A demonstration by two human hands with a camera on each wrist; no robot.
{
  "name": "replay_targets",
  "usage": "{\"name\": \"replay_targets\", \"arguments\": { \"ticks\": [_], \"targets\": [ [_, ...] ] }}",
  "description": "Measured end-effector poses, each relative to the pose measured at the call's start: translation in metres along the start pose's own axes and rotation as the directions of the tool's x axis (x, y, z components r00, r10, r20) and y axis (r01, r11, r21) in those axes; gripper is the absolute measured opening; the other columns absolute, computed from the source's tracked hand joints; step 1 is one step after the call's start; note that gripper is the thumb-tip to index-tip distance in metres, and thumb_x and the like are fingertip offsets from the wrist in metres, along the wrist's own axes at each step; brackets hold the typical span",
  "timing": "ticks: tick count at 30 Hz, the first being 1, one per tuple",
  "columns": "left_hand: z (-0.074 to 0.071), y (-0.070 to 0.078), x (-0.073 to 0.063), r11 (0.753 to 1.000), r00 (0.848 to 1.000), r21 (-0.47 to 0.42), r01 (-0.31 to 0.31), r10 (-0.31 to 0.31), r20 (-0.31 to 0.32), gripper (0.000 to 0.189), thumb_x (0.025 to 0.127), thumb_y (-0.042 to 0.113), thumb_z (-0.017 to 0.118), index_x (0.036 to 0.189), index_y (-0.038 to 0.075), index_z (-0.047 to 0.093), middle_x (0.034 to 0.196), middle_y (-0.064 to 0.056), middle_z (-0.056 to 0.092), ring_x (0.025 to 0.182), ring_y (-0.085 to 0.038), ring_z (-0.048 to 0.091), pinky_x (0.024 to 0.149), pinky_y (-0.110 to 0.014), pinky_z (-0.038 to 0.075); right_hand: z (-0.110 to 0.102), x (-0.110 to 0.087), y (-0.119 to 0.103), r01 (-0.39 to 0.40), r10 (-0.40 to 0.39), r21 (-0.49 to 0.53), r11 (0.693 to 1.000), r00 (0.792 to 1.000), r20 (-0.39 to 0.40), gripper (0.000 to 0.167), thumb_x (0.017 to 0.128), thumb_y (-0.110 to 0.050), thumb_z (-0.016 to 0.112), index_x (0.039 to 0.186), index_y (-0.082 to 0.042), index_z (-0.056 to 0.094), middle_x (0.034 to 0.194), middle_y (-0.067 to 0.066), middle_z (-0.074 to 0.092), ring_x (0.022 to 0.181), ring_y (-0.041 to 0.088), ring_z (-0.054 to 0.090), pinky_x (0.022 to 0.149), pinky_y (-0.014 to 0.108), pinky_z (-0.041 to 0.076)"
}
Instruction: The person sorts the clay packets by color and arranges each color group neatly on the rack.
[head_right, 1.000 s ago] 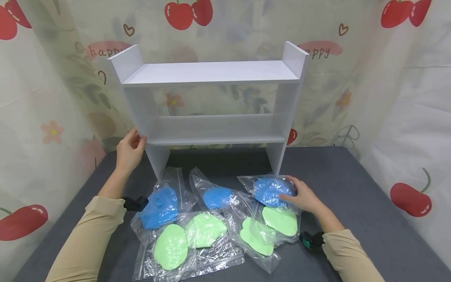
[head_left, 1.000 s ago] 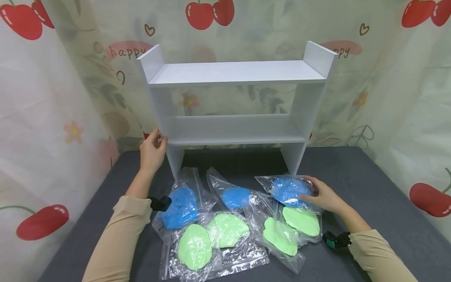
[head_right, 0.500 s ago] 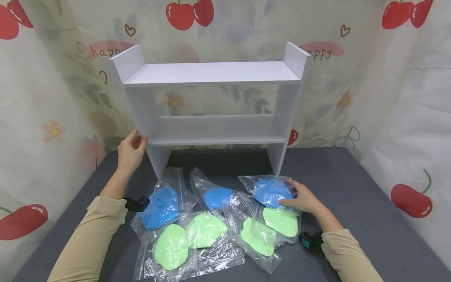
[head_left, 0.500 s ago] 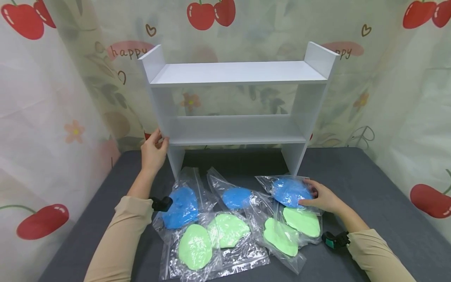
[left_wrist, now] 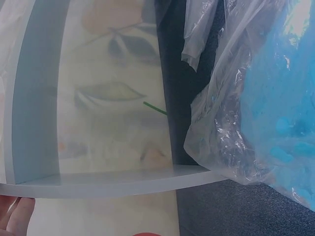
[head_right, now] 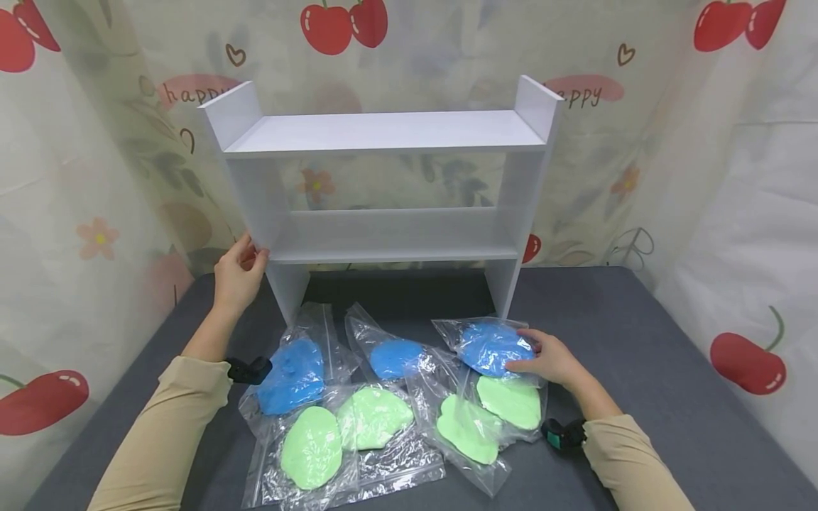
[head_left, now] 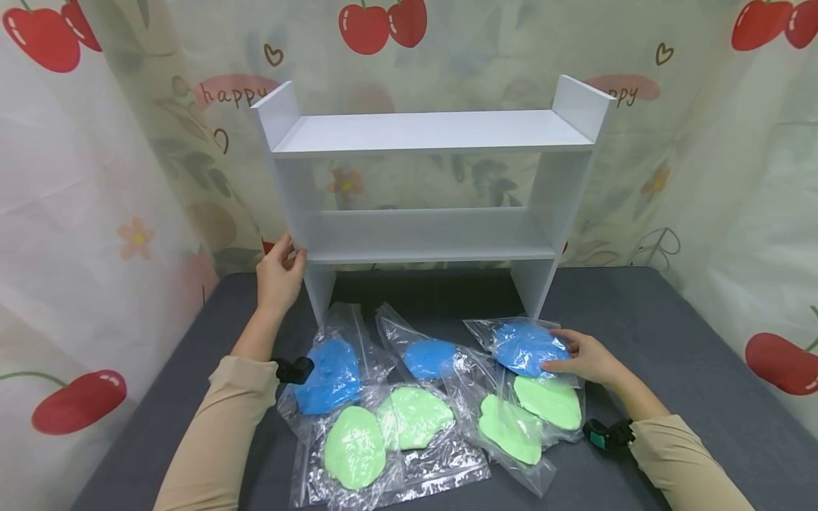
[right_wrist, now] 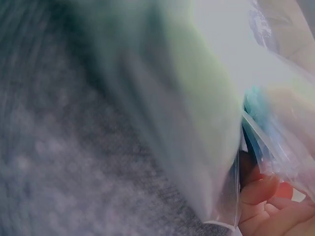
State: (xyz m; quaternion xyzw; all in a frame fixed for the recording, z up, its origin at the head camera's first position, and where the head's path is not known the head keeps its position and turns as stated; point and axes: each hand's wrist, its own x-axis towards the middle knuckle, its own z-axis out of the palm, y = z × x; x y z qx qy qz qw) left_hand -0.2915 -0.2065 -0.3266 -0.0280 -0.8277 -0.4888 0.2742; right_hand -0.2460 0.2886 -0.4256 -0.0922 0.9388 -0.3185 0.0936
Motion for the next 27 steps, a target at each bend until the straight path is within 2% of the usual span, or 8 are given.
{"name": "replay_targets", "arguments": {
  "ticks": [3, 9, 12, 16, 19, 22, 27],
  "targets": [
    [0.0002, 0.0000, 0.0003, 1.000, 1.000, 0.001, 0.003, -0.003, -0.005, 0.046, 0.093, 0.007, 0.052, 0.138, 0.008, 0.046, 0.129, -0.026, 0.055, 0.109, -0.039, 0.061, 0.091, -0.044, 0.051, 0.0002, -0.0005, -0.0005, 0.003, -0.003, -0.008, 1.000, 1.000, -0.010, 0.081, 0.078, -0.039, 0.074, 0.137, 0.005, 0.040, 0.113, 0.029, 0.055, 0.093, 0.029, 0.054, 0.071, 0.032, 0.049],
    [0.0005, 0.0002, -0.0002, 1.000, 1.000, -0.008, -0.008, 0.008, -0.013, 0.045, 0.093, 0.005, 0.053, 0.137, 0.006, 0.047, 0.128, -0.026, 0.056, 0.108, -0.039, 0.061, 0.090, -0.044, 0.051, 0.0011, -0.0032, -0.0030, 0.001, -0.001, 0.023, 1.000, 1.000, -0.017, 0.081, 0.079, -0.037, 0.073, 0.138, 0.006, 0.038, 0.122, 0.032, 0.051, 0.102, 0.034, 0.056, 0.078, 0.041, 0.053],
    [0.0006, -0.0002, -0.0001, 1.000, 1.000, -0.009, -0.012, 0.012, -0.015, 0.045, 0.093, 0.005, 0.053, 0.137, 0.006, 0.047, 0.128, -0.026, 0.056, 0.108, -0.040, 0.061, 0.090, -0.044, 0.051, 0.0014, -0.0035, -0.0037, -0.003, 0.004, 0.043, 0.999, 1.000, -0.023, 0.081, 0.079, -0.035, 0.074, 0.139, 0.005, 0.038, 0.116, 0.030, 0.054, 0.096, 0.032, 0.055, 0.074, 0.038, 0.051],
    [0.0009, -0.0011, 0.0004, 1.000, 1.000, -0.005, -0.013, 0.013, -0.015, 0.045, 0.093, 0.005, 0.053, 0.137, 0.006, 0.048, 0.128, -0.026, 0.055, 0.109, -0.040, 0.061, 0.091, -0.044, 0.051, 0.0017, -0.0036, -0.0035, 0.000, 0.002, 0.044, 0.999, 0.999, -0.040, 0.080, 0.079, -0.036, 0.073, 0.140, 0.003, 0.037, 0.124, 0.033, 0.049, 0.105, 0.042, 0.052, 0.081, 0.047, 0.050],
    [0.0007, -0.0013, 0.0004, 1.000, 1.000, 0.000, -0.013, 0.013, -0.015, 0.044, 0.093, 0.006, 0.052, 0.137, 0.007, 0.048, 0.128, -0.026, 0.055, 0.109, -0.040, 0.060, 0.092, -0.045, 0.051, 0.0017, -0.0040, -0.0029, 0.002, 0.000, 0.054, 0.999, 0.999, -0.044, 0.080, 0.081, -0.037, 0.071, 0.141, 0.002, 0.036, 0.138, 0.035, 0.038, 0.122, 0.051, 0.041, 0.093, 0.061, 0.043],
    [0.0004, -0.0008, 0.0000, 1.000, 1.000, 0.002, -0.013, 0.013, -0.014, 0.045, 0.093, 0.006, 0.053, 0.137, 0.007, 0.048, 0.129, -0.025, 0.055, 0.109, -0.040, 0.061, 0.092, -0.044, 0.051, 0.0013, -0.0043, -0.0032, -0.011, 0.014, 0.089, 0.996, 0.999, -0.038, 0.081, 0.081, -0.037, 0.071, 0.143, 0.000, 0.034, 0.141, 0.034, 0.034, 0.126, 0.052, 0.036, 0.097, 0.063, 0.039],
    [0.0004, -0.0010, -0.0001, 1.000, 1.000, -0.001, -0.011, 0.011, -0.012, 0.045, 0.093, 0.007, 0.053, 0.138, 0.007, 0.047, 0.129, -0.025, 0.055, 0.110, -0.039, 0.061, 0.091, -0.043, 0.051, 0.0010, -0.0055, -0.0052, -0.011, 0.017, 0.131, 0.991, 0.999, -0.040, 0.081, 0.082, -0.038, 0.070, 0.144, -0.002, 0.033, 0.142, 0.033, 0.033, 0.126, 0.050, 0.037, 0.096, 0.062, 0.041]
  ]
}}
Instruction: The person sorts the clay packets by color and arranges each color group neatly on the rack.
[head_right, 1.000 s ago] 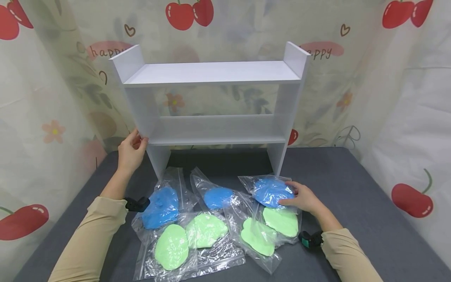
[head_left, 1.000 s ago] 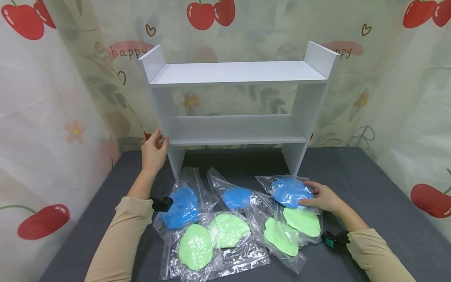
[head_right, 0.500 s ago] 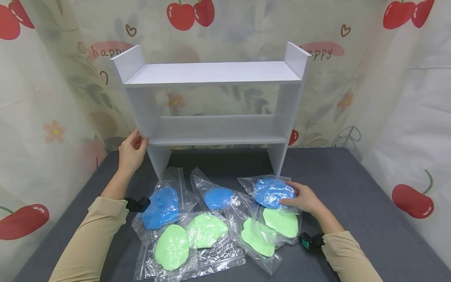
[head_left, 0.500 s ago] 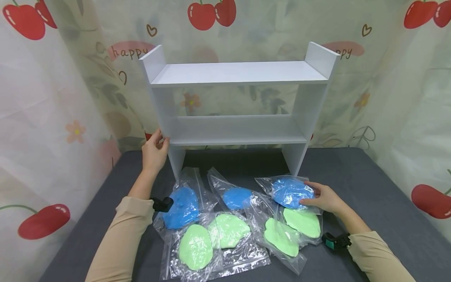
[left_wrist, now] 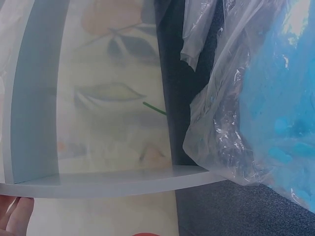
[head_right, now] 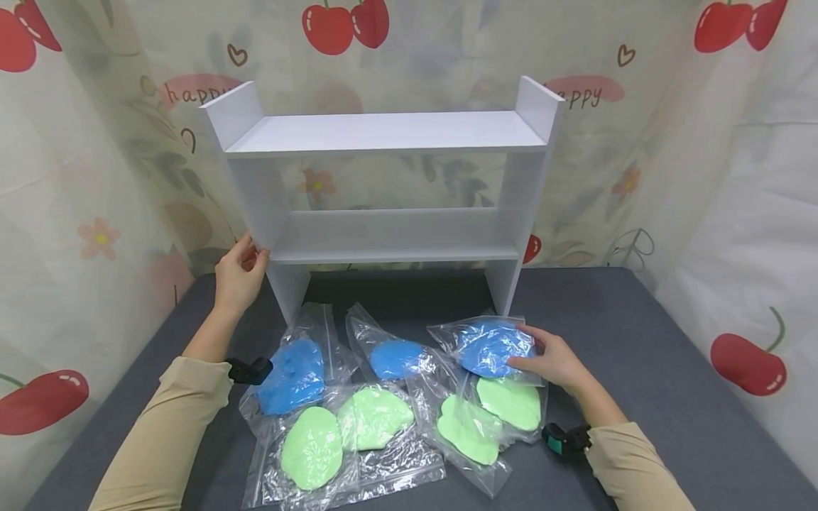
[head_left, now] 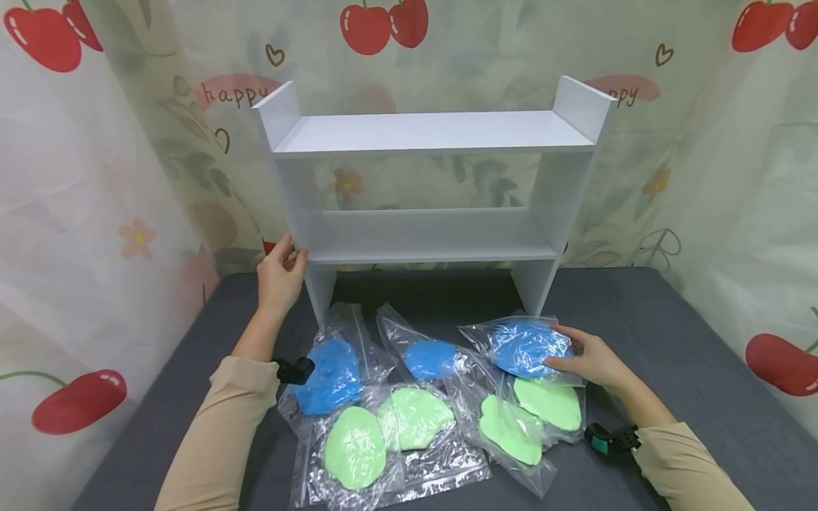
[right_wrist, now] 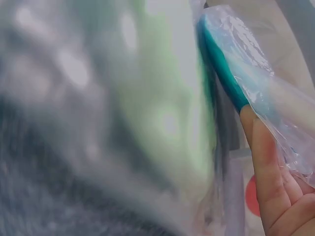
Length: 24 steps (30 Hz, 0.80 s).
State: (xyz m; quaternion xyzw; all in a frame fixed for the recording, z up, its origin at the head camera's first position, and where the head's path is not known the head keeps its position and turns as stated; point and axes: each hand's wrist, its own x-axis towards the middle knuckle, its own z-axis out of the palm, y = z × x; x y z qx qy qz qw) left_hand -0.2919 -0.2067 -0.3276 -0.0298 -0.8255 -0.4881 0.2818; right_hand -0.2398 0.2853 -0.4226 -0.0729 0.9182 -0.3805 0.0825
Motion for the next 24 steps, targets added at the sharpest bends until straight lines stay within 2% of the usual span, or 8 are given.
{"name": "replay_targets", "arguments": {
  "ticks": [8, 10, 15, 18, 20, 21, 23, 24],
  "targets": [
    [0.000, -0.001, 0.000, 1.000, 1.000, -0.003, 0.001, -0.001, 0.005, 0.046, 0.093, 0.007, 0.052, 0.139, 0.009, 0.046, 0.131, -0.024, 0.054, 0.110, -0.039, 0.060, 0.092, -0.043, 0.050, 0.000, -0.002, -0.006, 0.047, -0.046, 0.064, 0.997, 0.999, -0.025, 0.078, 0.082, -0.033, 0.071, 0.145, -0.006, 0.034, 0.144, 0.032, 0.031, 0.129, 0.052, 0.034, 0.096, 0.056, 0.045],
    [0.000, -0.001, 0.000, 1.000, 1.000, -0.005, 0.001, -0.001, 0.007, 0.046, 0.093, 0.007, 0.052, 0.139, 0.009, 0.046, 0.131, -0.024, 0.054, 0.110, -0.039, 0.060, 0.092, -0.043, 0.050, 0.000, -0.003, -0.009, 0.059, -0.057, 0.077, 0.995, 0.998, -0.029, 0.077, 0.082, -0.033, 0.071, 0.144, -0.006, 0.035, 0.143, 0.032, 0.034, 0.127, 0.050, 0.038, 0.092, 0.049, 0.051],
    [0.000, -0.002, 0.000, 1.000, 1.000, 0.001, -0.001, 0.001, 0.004, 0.046, 0.093, 0.007, 0.053, 0.139, 0.009, 0.046, 0.130, -0.024, 0.055, 0.110, -0.038, 0.061, 0.091, -0.044, 0.051, 0.000, -0.005, -0.018, 0.097, -0.095, 0.126, 0.987, 0.995, -0.027, 0.074, 0.082, -0.028, 0.071, 0.143, -0.005, 0.037, 0.134, 0.030, 0.046, 0.110, 0.035, 0.056, 0.074, 0.023, 0.055],
    [0.000, -0.002, 0.000, 1.000, 1.000, 0.008, 0.002, -0.002, -0.002, 0.046, 0.093, 0.007, 0.053, 0.139, 0.009, 0.046, 0.129, -0.025, 0.055, 0.108, -0.038, 0.062, 0.090, -0.044, 0.051, 0.000, -0.006, -0.022, 0.131, -0.128, 0.150, 0.980, 0.991, -0.025, 0.073, 0.083, -0.025, 0.071, 0.143, -0.005, 0.036, 0.132, 0.030, 0.047, 0.102, 0.023, 0.060, 0.069, 0.019, 0.054],
    [0.000, -0.002, 0.000, 1.000, 1.000, 0.013, 0.003, -0.003, -0.003, 0.047, 0.093, 0.007, 0.053, 0.139, 0.010, 0.046, 0.128, -0.025, 0.056, 0.108, -0.038, 0.062, 0.090, -0.044, 0.052, -0.001, -0.007, -0.024, 0.146, -0.144, 0.165, 0.975, 0.989, -0.022, 0.072, 0.083, -0.023, 0.071, 0.143, -0.005, 0.036, 0.135, 0.031, 0.044, 0.086, 0.016, 0.062, 0.064, 0.020, 0.053],
    [0.000, -0.002, 0.000, 1.000, 1.000, 0.014, 0.004, -0.004, -0.003, 0.047, 0.093, 0.007, 0.053, 0.139, 0.010, 0.046, 0.128, -0.025, 0.056, 0.107, -0.038, 0.062, 0.090, -0.044, 0.052, -0.001, -0.007, -0.025, 0.157, -0.155, 0.167, 0.973, 0.988, -0.024, 0.072, 0.083, -0.023, 0.071, 0.143, -0.004, 0.036, 0.138, 0.031, 0.041, 0.090, 0.019, 0.062, 0.063, 0.021, 0.053],
    [0.000, -0.002, 0.000, 1.000, 1.000, 0.014, 0.005, -0.005, 0.001, 0.047, 0.093, 0.008, 0.053, 0.140, 0.010, 0.045, 0.128, -0.025, 0.056, 0.107, -0.037, 0.062, 0.090, -0.044, 0.052, -0.002, -0.008, -0.028, 0.169, -0.167, 0.170, 0.971, 0.986, -0.024, 0.071, 0.083, -0.023, 0.070, 0.143, -0.004, 0.036, 0.142, 0.031, 0.036, 0.073, 0.017, 0.060, 0.061, 0.021, 0.051],
    [0.000, -0.002, 0.000, 1.000, 1.000, 0.013, 0.005, -0.005, 0.004, 0.047, 0.093, 0.008, 0.053, 0.140, 0.011, 0.045, 0.128, -0.024, 0.056, 0.107, -0.037, 0.062, 0.090, -0.044, 0.052, -0.002, -0.008, -0.030, 0.178, -0.176, 0.170, 0.969, 0.984, -0.025, 0.071, 0.084, -0.023, 0.070, 0.143, -0.004, 0.036, 0.144, 0.031, 0.033, 0.079, 0.023, 0.063, 0.061, 0.021, 0.051]
  ]
}}
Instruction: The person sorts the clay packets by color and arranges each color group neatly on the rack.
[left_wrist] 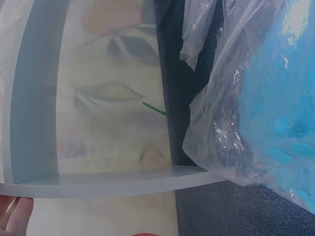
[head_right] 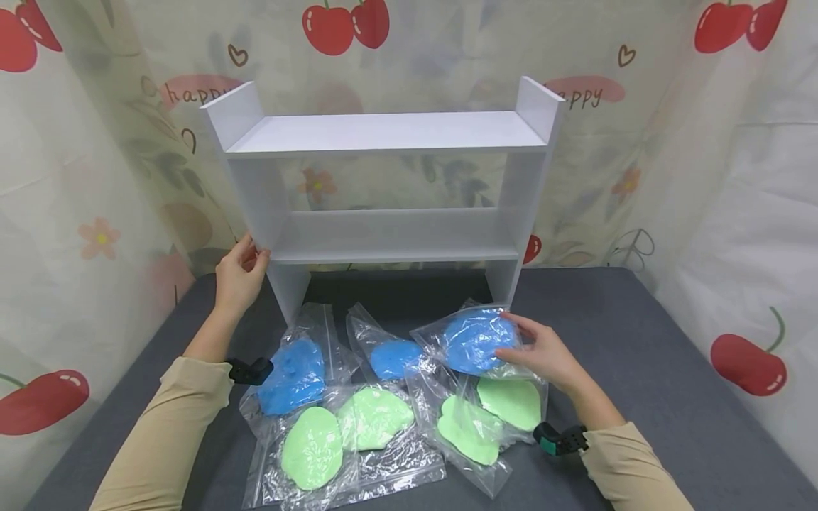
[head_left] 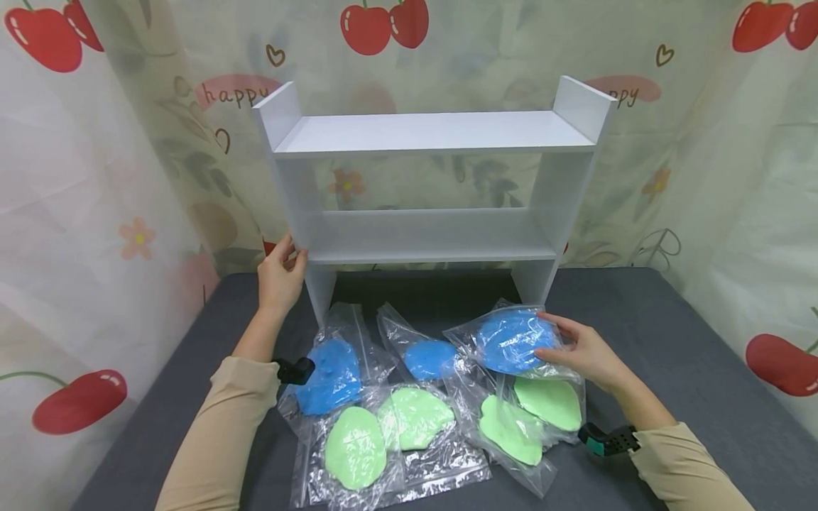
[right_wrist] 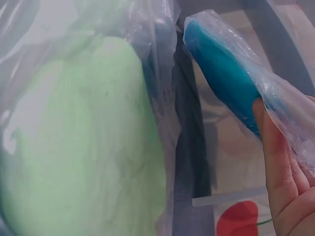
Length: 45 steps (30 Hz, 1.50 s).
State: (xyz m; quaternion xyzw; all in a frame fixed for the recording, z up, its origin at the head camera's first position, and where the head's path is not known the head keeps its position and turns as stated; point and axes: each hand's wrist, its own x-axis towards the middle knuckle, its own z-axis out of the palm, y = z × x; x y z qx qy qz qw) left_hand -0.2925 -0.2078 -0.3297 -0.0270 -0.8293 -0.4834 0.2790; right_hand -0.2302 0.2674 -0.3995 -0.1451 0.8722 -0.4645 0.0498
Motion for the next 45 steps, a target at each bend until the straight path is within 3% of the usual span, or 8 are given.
{"name": "replay_targets", "arguments": {
  "ticks": [6, 9, 12, 18, 24, 32, 39, 45],
  "targets": [
    [0.000, -0.002, 0.000, 1.000, 1.000, -0.012, -0.005, 0.005, 0.007, 0.048, 0.094, 0.008, 0.052, 0.140, 0.012, 0.045, 0.129, -0.024, 0.055, 0.109, -0.037, 0.062, 0.091, -0.044, 0.051, 0.000, -0.001, -0.013, 0.045, -0.045, 0.010, 0.999, 0.999, 0.001, 0.068, 0.085, -0.023, 0.068, 0.144, -0.008, 0.036, 0.147, 0.028, 0.032, 0.109, 0.034, 0.061, 0.073, 0.016, 0.052],
    [0.000, -0.002, 0.000, 1.000, 1.000, -0.010, -0.006, 0.006, 0.004, 0.047, 0.093, 0.008, 0.053, 0.140, 0.012, 0.045, 0.129, -0.024, 0.055, 0.109, -0.037, 0.061, 0.091, -0.044, 0.051, 0.001, 0.000, -0.019, 0.053, -0.053, 0.033, 0.998, 0.999, 0.000, 0.069, 0.085, -0.023, 0.069, 0.144, -0.009, 0.036, 0.139, 0.028, 0.043, 0.073, 0.019, 0.069, 0.070, 0.016, 0.052],
    [0.000, -0.002, 0.000, 1.000, 1.000, -0.005, -0.006, 0.006, 0.004, 0.047, 0.094, 0.008, 0.053, 0.140, 0.013, 0.045, 0.129, -0.024, 0.056, 0.109, -0.037, 0.061, 0.091, -0.044, 0.051, 0.002, 0.000, -0.024, 0.058, -0.058, 0.058, 0.997, 0.998, -0.002, 0.069, 0.085, -0.022, 0.069, 0.144, -0.010, 0.036, 0.133, 0.029, 0.049, 0.039, 0.007, 0.042, 0.056, 0.021, 0.049],
    [0.000, -0.001, 0.000, 1.000, 1.000, -0.001, -0.012, 0.012, 0.003, 0.048, 0.093, 0.008, 0.053, 0.140, 0.013, 0.045, 0.128, -0.024, 0.057, 0.107, -0.038, 0.062, 0.090, -0.044, 0.052, 0.002, 0.001, -0.035, 0.102, -0.103, 0.108, 0.989, 0.995, 0.012, 0.069, 0.086, -0.018, 0.067, 0.145, -0.007, 0.034, 0.150, 0.028, 0.025, 0.038, 0.002, 0.034, 0.046, 0.027, 0.043],
    [-0.001, -0.001, -0.001, 1.000, 1.000, 0.002, -0.011, 0.011, 0.003, 0.048, 0.094, 0.008, 0.053, 0.140, 0.013, 0.044, 0.128, -0.024, 0.057, 0.106, -0.038, 0.063, 0.089, -0.044, 0.052, 0.001, 0.002, -0.046, 0.116, -0.119, 0.106, 0.987, 0.993, 0.013, 0.068, 0.086, -0.018, 0.067, 0.145, -0.009, 0.034, 0.152, 0.021, 0.027, 0.038, 0.001, 0.036, 0.059, 0.019, 0.050],
    [-0.001, 0.000, -0.001, 1.000, 1.000, -0.001, -0.016, 0.016, 0.002, 0.048, 0.093, 0.007, 0.053, 0.140, 0.011, 0.045, 0.127, -0.024, 0.057, 0.106, -0.038, 0.062, 0.089, -0.045, 0.052, 0.000, 0.003, -0.064, 0.185, -0.189, 0.159, 0.970, 0.982, 0.012, 0.067, 0.085, -0.010, 0.067, 0.144, -0.004, 0.034, 0.150, 0.024, 0.028, 0.037, 0.009, 0.028, 0.038, 0.027, 0.033],
    [0.000, 0.000, -0.001, 1.000, 1.000, 0.002, -0.018, 0.018, 0.003, 0.048, 0.093, 0.007, 0.053, 0.140, 0.012, 0.044, 0.127, -0.024, 0.057, 0.106, -0.038, 0.063, 0.088, -0.045, 0.052, -0.003, 0.005, -0.087, 0.250, -0.250, 0.124, 0.960, 0.968, -0.013, 0.066, 0.084, -0.007, 0.068, 0.143, -0.009, 0.038, 0.129, -0.017, 0.050, 0.037, 0.013, 0.024, 0.036, 0.028, 0.029],
    [0.000, 0.000, -0.001, 1.000, 1.000, -0.001, -0.019, 0.019, 0.000, 0.048, 0.093, 0.007, 0.053, 0.140, 0.012, 0.045, 0.127, -0.025, 0.057, 0.106, -0.038, 0.063, 0.088, -0.045, 0.052, -0.004, 0.008, -0.107, 0.307, -0.305, 0.104, 0.946, 0.952, -0.033, 0.065, 0.083, -0.005, 0.069, 0.141, -0.013, 0.042, 0.122, -0.023, 0.052, 0.038, 0.015, 0.022, 0.036, 0.028, 0.027]
  ]
}}
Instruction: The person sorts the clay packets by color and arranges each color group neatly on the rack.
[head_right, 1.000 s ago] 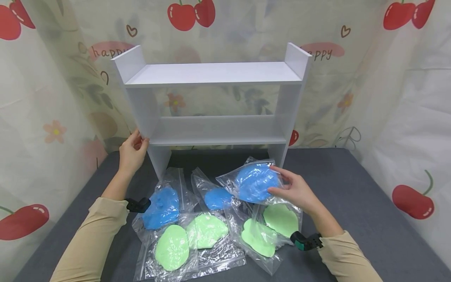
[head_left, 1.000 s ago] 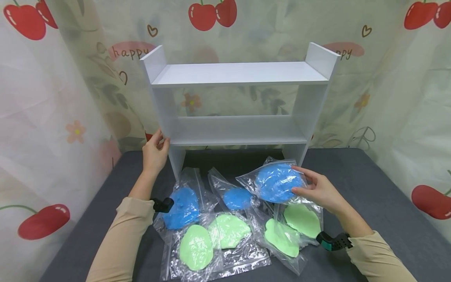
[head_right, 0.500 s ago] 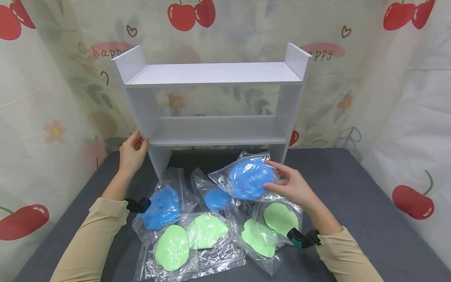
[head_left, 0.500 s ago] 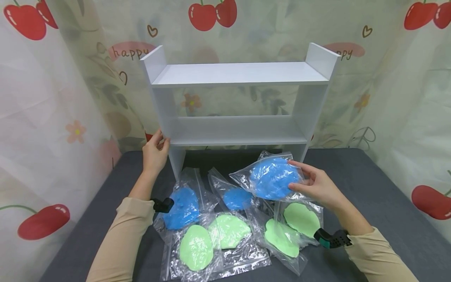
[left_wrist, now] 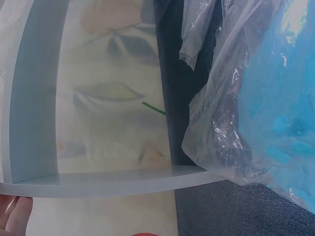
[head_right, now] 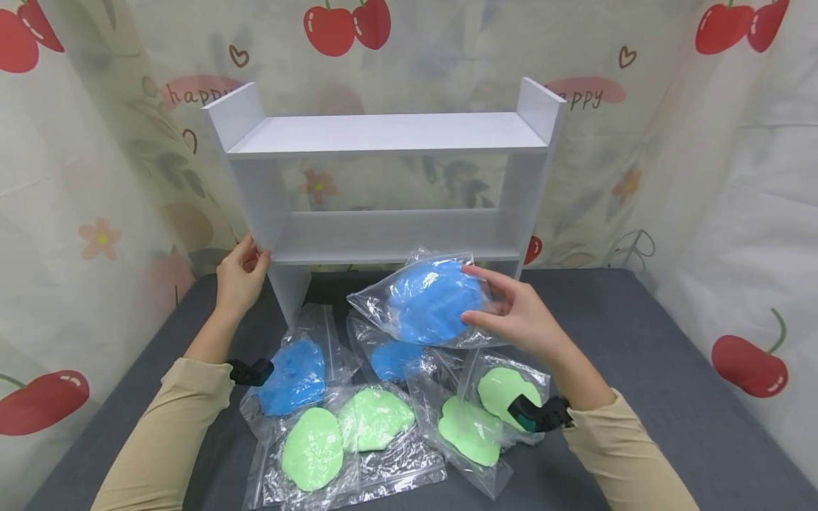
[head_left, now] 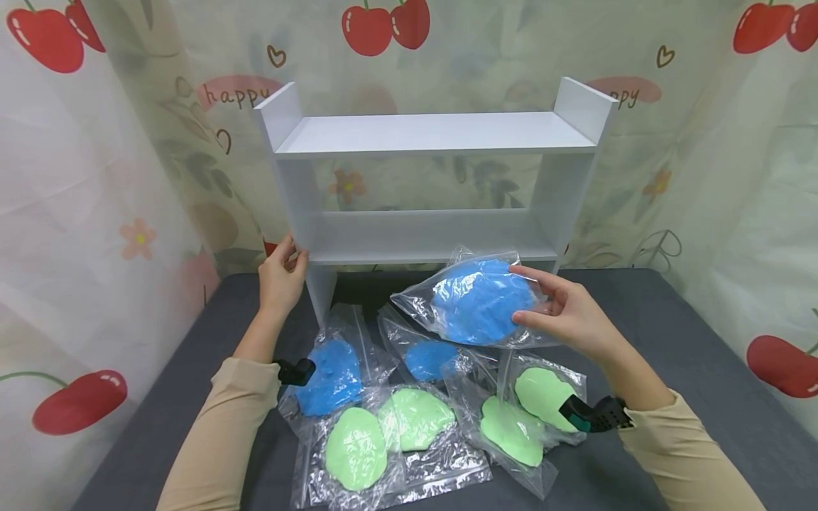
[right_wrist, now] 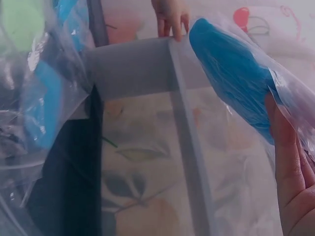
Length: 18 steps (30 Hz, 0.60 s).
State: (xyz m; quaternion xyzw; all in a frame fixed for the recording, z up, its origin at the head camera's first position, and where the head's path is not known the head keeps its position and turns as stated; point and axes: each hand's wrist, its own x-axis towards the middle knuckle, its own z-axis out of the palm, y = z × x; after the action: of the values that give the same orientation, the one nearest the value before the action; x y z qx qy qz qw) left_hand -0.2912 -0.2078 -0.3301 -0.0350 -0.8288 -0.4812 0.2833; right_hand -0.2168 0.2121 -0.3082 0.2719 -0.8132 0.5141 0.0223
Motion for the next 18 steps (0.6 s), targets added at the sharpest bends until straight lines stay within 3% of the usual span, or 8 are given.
{"name": "replay_targets", "arguments": {
  "ticks": [6, 13, 16, 18],
  "targets": [
    [0.000, -0.001, 0.000, 1.000, 1.000, -0.002, -0.003, 0.003, -0.004, 0.048, 0.093, 0.006, 0.054, 0.140, 0.012, 0.045, 0.126, -0.025, 0.057, 0.106, -0.038, 0.063, 0.088, -0.045, 0.052, 0.000, 0.012, -0.015, 0.064, -0.064, 0.011, 0.998, 0.998, -0.001, 0.065, 0.083, -0.003, 0.068, 0.141, -0.011, 0.042, 0.131, -0.019, 0.049, 0.037, 0.015, 0.022, 0.036, 0.028, 0.026],
    [0.000, -0.002, 0.001, 1.000, 1.000, -0.003, -0.007, 0.007, -0.006, 0.048, 0.093, 0.007, 0.054, 0.140, 0.012, 0.045, 0.126, -0.025, 0.058, 0.106, -0.038, 0.063, 0.088, -0.045, 0.052, 0.001, 0.027, -0.034, 0.141, -0.141, -0.010, 0.990, 0.990, -0.019, 0.065, 0.082, -0.003, 0.069, 0.141, -0.009, 0.043, 0.119, -0.018, 0.056, 0.040, 0.012, 0.022, 0.037, 0.028, 0.026],
    [0.000, -0.001, 0.000, 1.000, 1.000, -0.002, -0.007, 0.007, -0.007, 0.048, 0.093, 0.006, 0.054, 0.140, 0.011, 0.045, 0.127, -0.025, 0.057, 0.106, -0.038, 0.063, 0.088, -0.045, 0.052, 0.001, 0.033, -0.043, 0.157, -0.157, -0.001, 0.988, 0.988, -0.015, 0.065, 0.082, -0.003, 0.069, 0.141, -0.010, 0.042, 0.129, -0.009, 0.055, 0.044, 0.005, 0.040, 0.038, 0.028, 0.029],
    [0.000, 0.000, 0.000, 1.000, 1.000, -0.003, -0.005, 0.005, -0.002, 0.049, 0.093, 0.006, 0.053, 0.140, 0.011, 0.044, 0.128, -0.025, 0.056, 0.106, -0.038, 0.062, 0.087, -0.045, 0.052, 0.002, 0.038, -0.049, 0.166, -0.166, 0.006, 0.986, 0.986, -0.017, 0.065, 0.082, -0.003, 0.069, 0.141, -0.011, 0.042, 0.140, -0.002, 0.048, 0.046, 0.001, 0.043, 0.039, 0.027, 0.031]
  ]
}}
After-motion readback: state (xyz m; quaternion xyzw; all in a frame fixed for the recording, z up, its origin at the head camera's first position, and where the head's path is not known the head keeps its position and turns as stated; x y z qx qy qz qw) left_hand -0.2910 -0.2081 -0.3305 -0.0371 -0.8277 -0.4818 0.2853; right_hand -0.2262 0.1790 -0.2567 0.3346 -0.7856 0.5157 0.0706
